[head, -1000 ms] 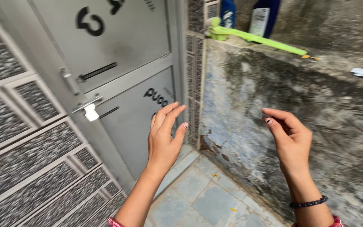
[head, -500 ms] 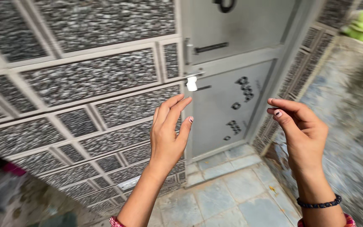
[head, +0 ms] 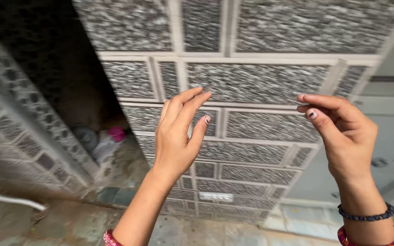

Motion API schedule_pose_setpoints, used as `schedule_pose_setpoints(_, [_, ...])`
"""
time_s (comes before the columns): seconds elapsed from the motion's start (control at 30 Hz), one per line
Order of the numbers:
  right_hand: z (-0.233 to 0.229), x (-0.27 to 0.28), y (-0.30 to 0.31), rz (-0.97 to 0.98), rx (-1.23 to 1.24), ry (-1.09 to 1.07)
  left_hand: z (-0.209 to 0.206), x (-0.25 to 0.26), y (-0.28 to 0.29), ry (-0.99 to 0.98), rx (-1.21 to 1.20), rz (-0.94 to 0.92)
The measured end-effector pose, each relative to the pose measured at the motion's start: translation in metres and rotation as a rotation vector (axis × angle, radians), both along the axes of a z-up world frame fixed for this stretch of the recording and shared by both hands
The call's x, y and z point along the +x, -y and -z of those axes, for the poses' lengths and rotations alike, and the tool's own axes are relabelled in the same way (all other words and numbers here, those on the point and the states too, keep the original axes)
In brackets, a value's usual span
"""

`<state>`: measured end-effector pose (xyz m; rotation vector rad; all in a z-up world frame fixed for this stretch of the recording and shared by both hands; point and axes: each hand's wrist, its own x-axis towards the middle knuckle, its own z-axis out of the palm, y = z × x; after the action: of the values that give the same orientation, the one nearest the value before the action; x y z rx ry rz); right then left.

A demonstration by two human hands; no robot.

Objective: The person moves various bathroom items from a wall shelf to a concrete ledge. They handle a large jar of powder, a tube of toothpaste, a metal cup, a small bottle of liquid, and a hairbrush, placing each one on the ledge in sequence.

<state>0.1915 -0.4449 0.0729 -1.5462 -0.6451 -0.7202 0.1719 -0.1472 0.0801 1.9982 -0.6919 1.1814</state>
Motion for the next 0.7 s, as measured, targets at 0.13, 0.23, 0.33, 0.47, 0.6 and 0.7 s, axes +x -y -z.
schedule_pose_setpoints(0.13, [0.001, 0.038, -0.063, -0.093, 0.010, -0.011, -0.011, 0.009, -0.061, 0.043, 0.038, -0.104])
schedule_pose_setpoints(0.23, [0.004, 0.056, -0.100, -0.149, 0.026, -0.012, -0.012, 0.016, -0.092, 0.028, 0.038, -0.164])
schedule_pose_setpoints(0.33, [0.003, 0.069, -0.134, -0.195, 0.045, -0.019, -0.011, 0.022, -0.119, 0.035, 0.020, -0.202])
schedule_pose_setpoints(0.47, [0.001, 0.082, -0.171, -0.217, 0.012, 0.063, -0.010, 0.029, -0.155, 0.045, 0.024, -0.270])
schedule_pose_setpoints(0.6, [-0.001, 0.093, -0.207, -0.208, 0.013, 0.086, -0.010, 0.040, -0.194, 0.059, 0.012, -0.287])
schedule_pose_setpoints(0.7, [-0.001, 0.096, -0.236, -0.198, 0.009, 0.072, -0.008, 0.045, -0.226, 0.053, -0.004, -0.313])
